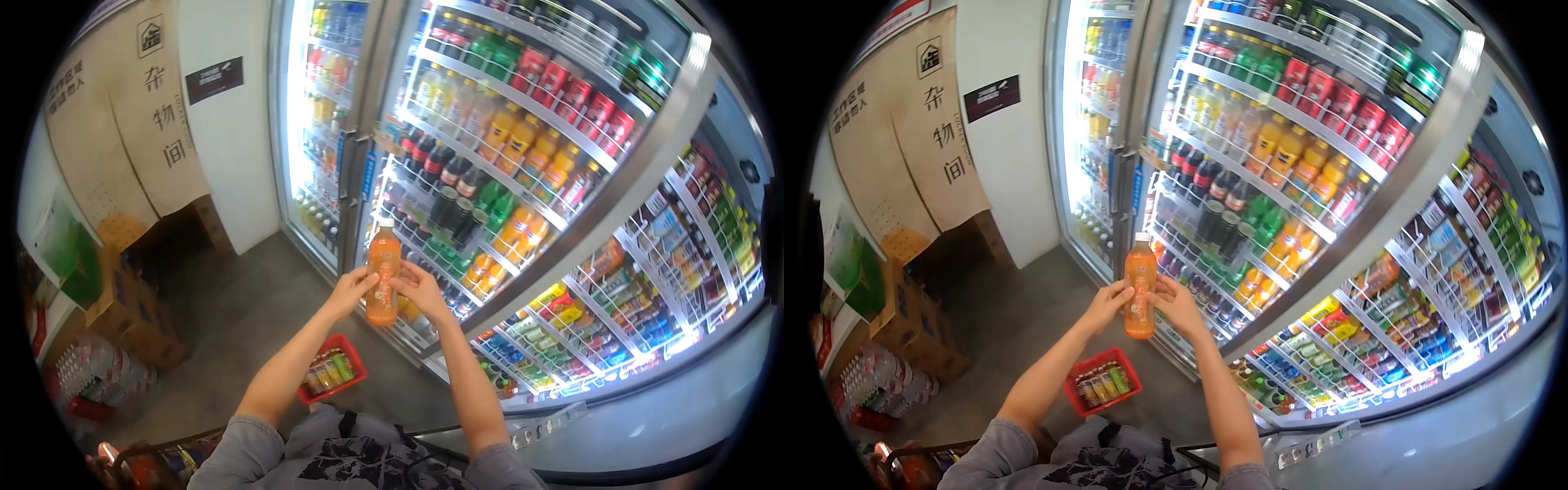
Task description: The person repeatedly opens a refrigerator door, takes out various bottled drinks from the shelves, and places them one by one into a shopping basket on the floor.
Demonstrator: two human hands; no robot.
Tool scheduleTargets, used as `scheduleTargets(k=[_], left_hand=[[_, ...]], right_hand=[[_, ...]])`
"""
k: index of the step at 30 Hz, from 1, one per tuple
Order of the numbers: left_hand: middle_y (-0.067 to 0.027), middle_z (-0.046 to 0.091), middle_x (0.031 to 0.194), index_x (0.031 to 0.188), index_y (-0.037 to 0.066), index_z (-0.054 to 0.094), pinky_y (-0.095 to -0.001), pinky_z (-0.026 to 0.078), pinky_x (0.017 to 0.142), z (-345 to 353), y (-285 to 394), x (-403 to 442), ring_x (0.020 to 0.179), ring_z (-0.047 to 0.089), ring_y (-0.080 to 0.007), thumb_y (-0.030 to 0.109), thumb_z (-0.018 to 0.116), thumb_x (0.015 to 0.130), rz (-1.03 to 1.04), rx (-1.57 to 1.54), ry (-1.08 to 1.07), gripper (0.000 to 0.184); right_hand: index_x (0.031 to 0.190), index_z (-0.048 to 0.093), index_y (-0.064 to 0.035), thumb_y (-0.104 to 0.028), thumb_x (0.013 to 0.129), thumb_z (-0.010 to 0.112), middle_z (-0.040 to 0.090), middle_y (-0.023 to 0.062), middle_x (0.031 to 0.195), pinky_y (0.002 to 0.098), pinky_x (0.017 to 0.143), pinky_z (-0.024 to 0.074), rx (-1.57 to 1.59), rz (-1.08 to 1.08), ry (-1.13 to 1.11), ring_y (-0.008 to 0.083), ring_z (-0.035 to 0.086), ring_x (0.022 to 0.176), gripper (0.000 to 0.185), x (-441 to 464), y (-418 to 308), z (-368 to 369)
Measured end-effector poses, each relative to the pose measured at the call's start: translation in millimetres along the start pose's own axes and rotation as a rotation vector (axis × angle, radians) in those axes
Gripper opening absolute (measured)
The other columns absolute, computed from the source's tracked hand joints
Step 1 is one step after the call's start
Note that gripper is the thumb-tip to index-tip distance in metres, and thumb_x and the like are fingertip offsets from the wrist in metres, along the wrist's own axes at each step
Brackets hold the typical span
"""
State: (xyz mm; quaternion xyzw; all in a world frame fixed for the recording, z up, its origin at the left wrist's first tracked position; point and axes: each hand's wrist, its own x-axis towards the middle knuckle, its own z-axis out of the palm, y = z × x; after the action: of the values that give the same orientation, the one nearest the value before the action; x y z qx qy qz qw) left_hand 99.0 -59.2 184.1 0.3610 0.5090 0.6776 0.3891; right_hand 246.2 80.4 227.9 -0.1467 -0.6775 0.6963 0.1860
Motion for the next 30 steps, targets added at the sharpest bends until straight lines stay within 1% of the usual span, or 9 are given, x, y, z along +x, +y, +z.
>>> scheduleTargets(k=[7,11,14,21,22,23,27,29,30], left_hand=[[-0.0037,0.061,0.114,0.130,0.002,0.057,-0.0301,0.045,0.091,-94,-7,-35,0.102,0.055,-0.0119,0.031,0.057,0.098,-0.013,-0.034,0.152,0.043],[-0.0062,0.060,0.122,0.132,0.000,0.055,-0.0302,0.044,0.097,-139,-38,-57,0.111,0.055,-0.0140,0.029,0.057,0.099,0.047,-0.038,0.261,0.044],[-0.0071,0.059,0.127,0.135,0.000,0.052,-0.0305,0.043,0.100,-170,-60,-76,0.116,0.053,-0.0141,0.028,0.056,0.099,-0.015,-0.075,0.327,0.046],[-0.0057,0.061,0.123,0.141,0.005,0.048,-0.0299,0.050,0.090,-214,-122,-124,0.109,0.059,-0.0145,0.031,0.056,0.099,-0.231,-0.172,0.560,0.050],[-0.0058,0.062,0.122,0.141,0.008,0.048,-0.0315,0.051,0.088,-221,-143,-131,0.110,0.058,-0.0151,0.031,0.056,0.099,-0.195,-0.232,0.579,0.048],[-0.0058,0.062,0.122,0.141,0.008,0.048,-0.0315,0.051,0.088,-223,-164,-142,0.110,0.058,-0.0151,0.031,0.056,0.099,-0.211,-0.244,0.593,0.048],[-0.0096,0.059,0.128,0.140,0.003,0.047,-0.0301,0.045,0.098,-228,-239,-170,0.116,0.056,-0.0151,0.026,0.056,0.099,-0.287,-0.232,0.686,0.048],[-0.0107,0.059,0.128,0.139,0.003,0.049,-0.0301,0.045,0.097,-223,-273,-184,0.116,0.056,-0.0155,0.027,0.057,0.099,-0.350,-0.265,0.749,0.047],[-0.0116,0.059,0.126,0.138,0.004,0.051,-0.0316,0.044,0.099,-219,-304,-192,0.116,0.055,-0.0175,0.030,0.058,0.098,-0.422,-0.288,0.795,0.048]], right_hand=[[0.139,0.045,0.0049,-0.012,0.089,0.070,0.060,0.0149,0.127,0.0305,0.097,0.0478,0.047,0.092,-0.118,0.0201,0.059,0.117,0.059,63,53,83],[0.139,0.045,0.0040,-0.009,0.089,0.070,0.060,0.0144,0.127,0.0300,0.098,0.0477,0.054,0.149,-0.154,0.0176,0.059,0.116,0.057,79,83,132],[0.139,0.044,0.0060,-0.008,0.089,0.069,0.060,0.0150,0.128,0.0301,0.098,0.0474,0.031,0.203,-0.158,0.0175,0.060,0.115,0.057,91,119,161],[0.143,0.036,0.0067,-0.014,0.089,0.071,0.054,0.0184,0.136,0.0327,0.098,0.0480,-0.046,0.358,-0.293,0.0233,0.057,0.120,0.068,103,209,216],[0.144,0.035,0.0063,-0.018,0.088,0.073,0.054,0.0177,0.136,0.0335,0.098,0.0474,-0.196,0.417,-0.328,0.0238,0.057,0.120,0.073,100,190,229],[0.144,0.035,0.0063,-0.018,0.088,0.073,0.054,0.0177,0.136,0.0335,0.098,0.0474,-0.197,0.440,-0.338,0.0238,0.057,0.120,0.073,98,213,230],[0.146,0.037,0.0002,-0.024,0.084,0.077,0.057,0.0171,0.134,0.0332,0.097,0.0478,0.036,0.473,-0.397,0.0238,0.057,0.121,0.077,79,322,228],[0.144,0.040,-0.0005,-0.019,0.086,0.074,0.059,0.0153,0.130,0.0321,0.097,0.0479,-0.155,0.546,-0.398,0.0210,0.058,0.119,0.070,71,337,231],[0.142,0.043,0.0015,-0.010,0.088,0.070,0.061,0.0140,0.128,0.0309,0.097,0.0479,-0.272,0.512,-0.381,0.0178,0.058,0.118,0.062,62,357,230]])
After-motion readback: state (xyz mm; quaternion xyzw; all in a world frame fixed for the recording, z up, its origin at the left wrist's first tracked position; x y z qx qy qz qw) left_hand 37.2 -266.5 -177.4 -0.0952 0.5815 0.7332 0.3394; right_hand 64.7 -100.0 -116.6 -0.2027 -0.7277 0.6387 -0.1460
